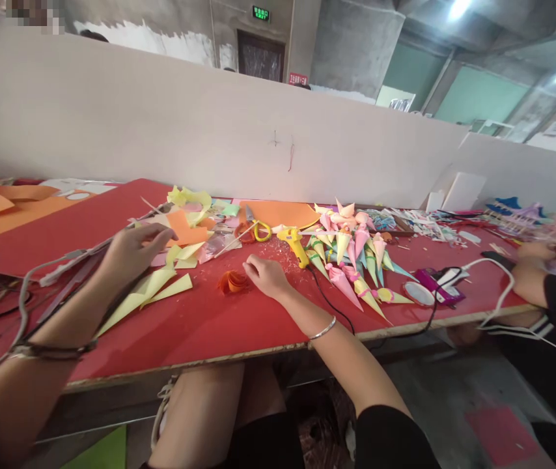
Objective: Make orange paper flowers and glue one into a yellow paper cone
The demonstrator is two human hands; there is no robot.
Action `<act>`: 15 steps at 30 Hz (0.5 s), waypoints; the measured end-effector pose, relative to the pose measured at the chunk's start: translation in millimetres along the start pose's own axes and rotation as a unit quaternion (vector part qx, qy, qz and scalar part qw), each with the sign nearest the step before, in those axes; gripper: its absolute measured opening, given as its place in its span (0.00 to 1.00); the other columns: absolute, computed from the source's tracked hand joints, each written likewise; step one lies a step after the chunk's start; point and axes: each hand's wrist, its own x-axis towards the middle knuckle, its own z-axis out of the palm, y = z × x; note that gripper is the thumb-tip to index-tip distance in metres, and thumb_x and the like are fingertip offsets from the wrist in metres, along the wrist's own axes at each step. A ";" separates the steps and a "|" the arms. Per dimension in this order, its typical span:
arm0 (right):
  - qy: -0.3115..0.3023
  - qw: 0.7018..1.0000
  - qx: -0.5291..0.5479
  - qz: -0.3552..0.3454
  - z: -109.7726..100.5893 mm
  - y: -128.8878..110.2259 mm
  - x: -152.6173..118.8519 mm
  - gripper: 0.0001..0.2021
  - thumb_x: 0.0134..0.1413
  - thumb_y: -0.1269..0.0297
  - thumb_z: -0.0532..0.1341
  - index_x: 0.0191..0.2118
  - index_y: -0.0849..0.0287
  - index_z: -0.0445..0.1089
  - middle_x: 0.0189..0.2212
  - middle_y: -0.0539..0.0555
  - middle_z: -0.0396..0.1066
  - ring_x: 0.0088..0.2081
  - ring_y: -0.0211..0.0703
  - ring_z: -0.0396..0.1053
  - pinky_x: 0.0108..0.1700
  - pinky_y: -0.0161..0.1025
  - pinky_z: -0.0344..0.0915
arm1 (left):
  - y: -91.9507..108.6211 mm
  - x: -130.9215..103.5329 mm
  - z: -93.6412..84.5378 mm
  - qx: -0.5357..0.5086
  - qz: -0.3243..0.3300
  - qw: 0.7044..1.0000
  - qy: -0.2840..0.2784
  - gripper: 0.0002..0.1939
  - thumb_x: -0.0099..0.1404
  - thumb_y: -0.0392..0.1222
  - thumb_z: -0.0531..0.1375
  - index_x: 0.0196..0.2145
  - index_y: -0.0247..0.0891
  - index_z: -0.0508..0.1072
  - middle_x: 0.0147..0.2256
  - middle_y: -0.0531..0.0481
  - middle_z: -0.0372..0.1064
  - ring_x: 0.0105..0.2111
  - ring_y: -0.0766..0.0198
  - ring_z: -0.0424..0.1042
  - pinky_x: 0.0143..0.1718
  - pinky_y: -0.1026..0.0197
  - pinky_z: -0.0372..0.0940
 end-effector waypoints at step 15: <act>-0.001 0.999 -0.038 0.009 2.7 -0.1 0.0 0.10 0.56 0.61 0.49 0.31 0.58 0.64 0.19 0.47 0.64 0.21 0.35 0.61 0.26 0.31 0.49 | -35.1 -55.8 -7.5 0.307 -0.025 0.921 -0.237 0.26 0.58 0.57 0.48 0.45 0.35 0.65 0.44 0.38 0.65 0.45 0.47 0.63 0.43 0.49 0.54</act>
